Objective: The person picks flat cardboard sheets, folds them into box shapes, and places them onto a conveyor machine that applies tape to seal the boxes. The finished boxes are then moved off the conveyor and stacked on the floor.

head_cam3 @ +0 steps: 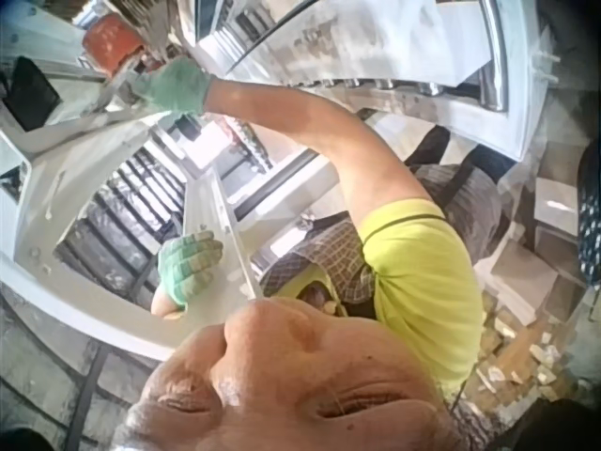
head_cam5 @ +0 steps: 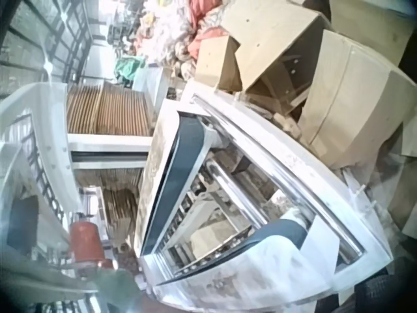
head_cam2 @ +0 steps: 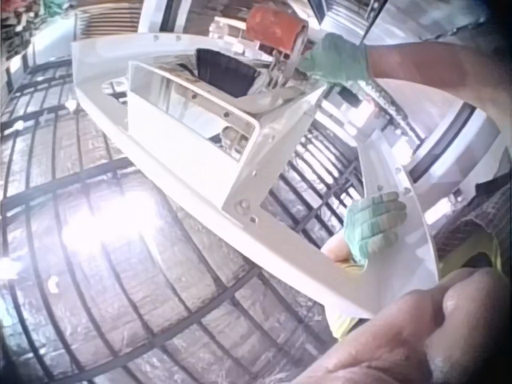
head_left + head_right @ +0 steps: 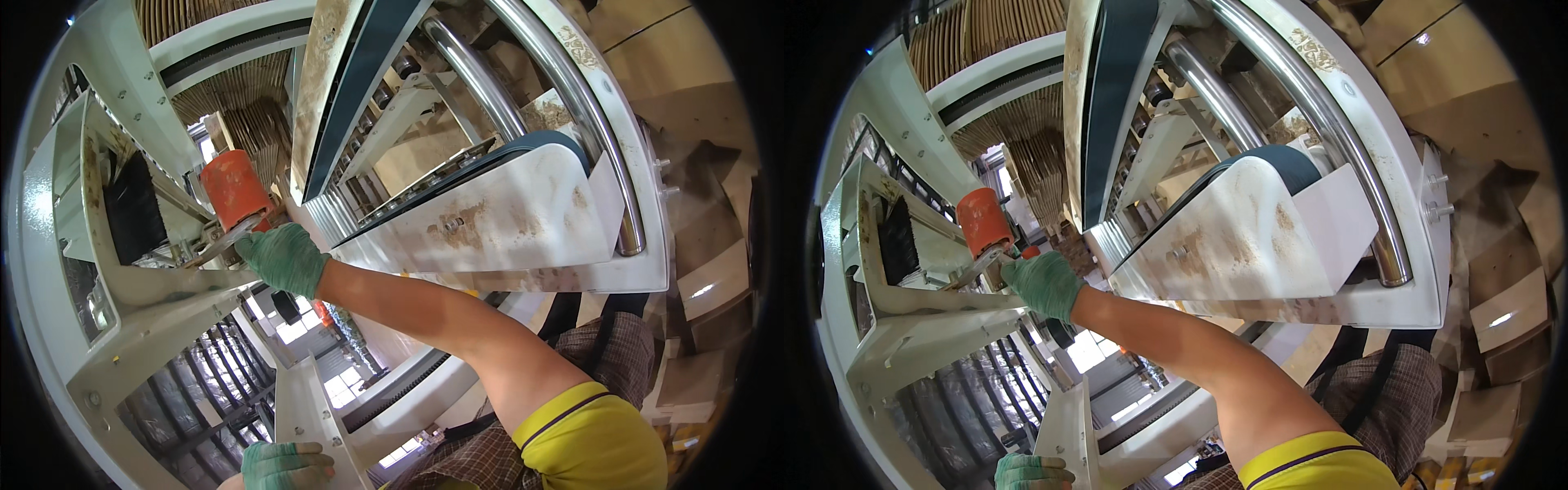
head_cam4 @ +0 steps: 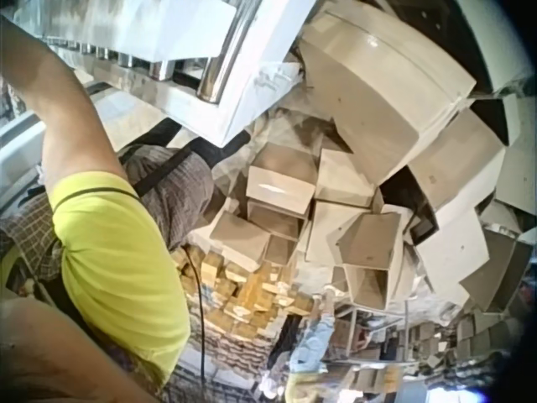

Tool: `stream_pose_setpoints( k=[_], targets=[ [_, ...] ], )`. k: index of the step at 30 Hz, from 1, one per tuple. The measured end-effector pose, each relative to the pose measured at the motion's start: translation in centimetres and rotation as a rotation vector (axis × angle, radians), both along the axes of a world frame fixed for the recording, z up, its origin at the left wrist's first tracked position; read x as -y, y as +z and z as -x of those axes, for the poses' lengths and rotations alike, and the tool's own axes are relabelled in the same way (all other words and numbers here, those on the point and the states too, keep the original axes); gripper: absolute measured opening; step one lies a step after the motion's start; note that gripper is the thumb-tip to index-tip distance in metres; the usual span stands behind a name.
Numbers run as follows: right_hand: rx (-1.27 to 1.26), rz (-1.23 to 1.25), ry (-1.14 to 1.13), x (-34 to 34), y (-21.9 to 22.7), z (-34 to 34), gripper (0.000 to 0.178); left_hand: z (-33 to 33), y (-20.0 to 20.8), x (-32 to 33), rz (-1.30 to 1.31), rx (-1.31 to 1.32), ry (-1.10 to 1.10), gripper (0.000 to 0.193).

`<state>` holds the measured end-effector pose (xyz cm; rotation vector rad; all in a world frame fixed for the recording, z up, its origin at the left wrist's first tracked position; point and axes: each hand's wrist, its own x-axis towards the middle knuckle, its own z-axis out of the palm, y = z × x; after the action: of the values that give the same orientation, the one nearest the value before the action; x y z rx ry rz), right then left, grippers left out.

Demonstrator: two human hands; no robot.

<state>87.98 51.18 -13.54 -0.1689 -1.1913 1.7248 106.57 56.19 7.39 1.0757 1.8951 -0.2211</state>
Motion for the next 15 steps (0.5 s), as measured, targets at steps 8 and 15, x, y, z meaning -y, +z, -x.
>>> stream_pose_setpoints(
  k=[8,15],
  targets=[
    [0.104,0.097,0.180,1.3,-1.2,1.0,0.016,0.3,-0.5,0.3,-0.092,-0.023,-0.116,0.015],
    [0.111,0.482,0.463,-0.5,1.1,1.7,0.036,0.0,-0.6,0.5,-0.125,-0.052,-0.111,0.014]
  ],
)
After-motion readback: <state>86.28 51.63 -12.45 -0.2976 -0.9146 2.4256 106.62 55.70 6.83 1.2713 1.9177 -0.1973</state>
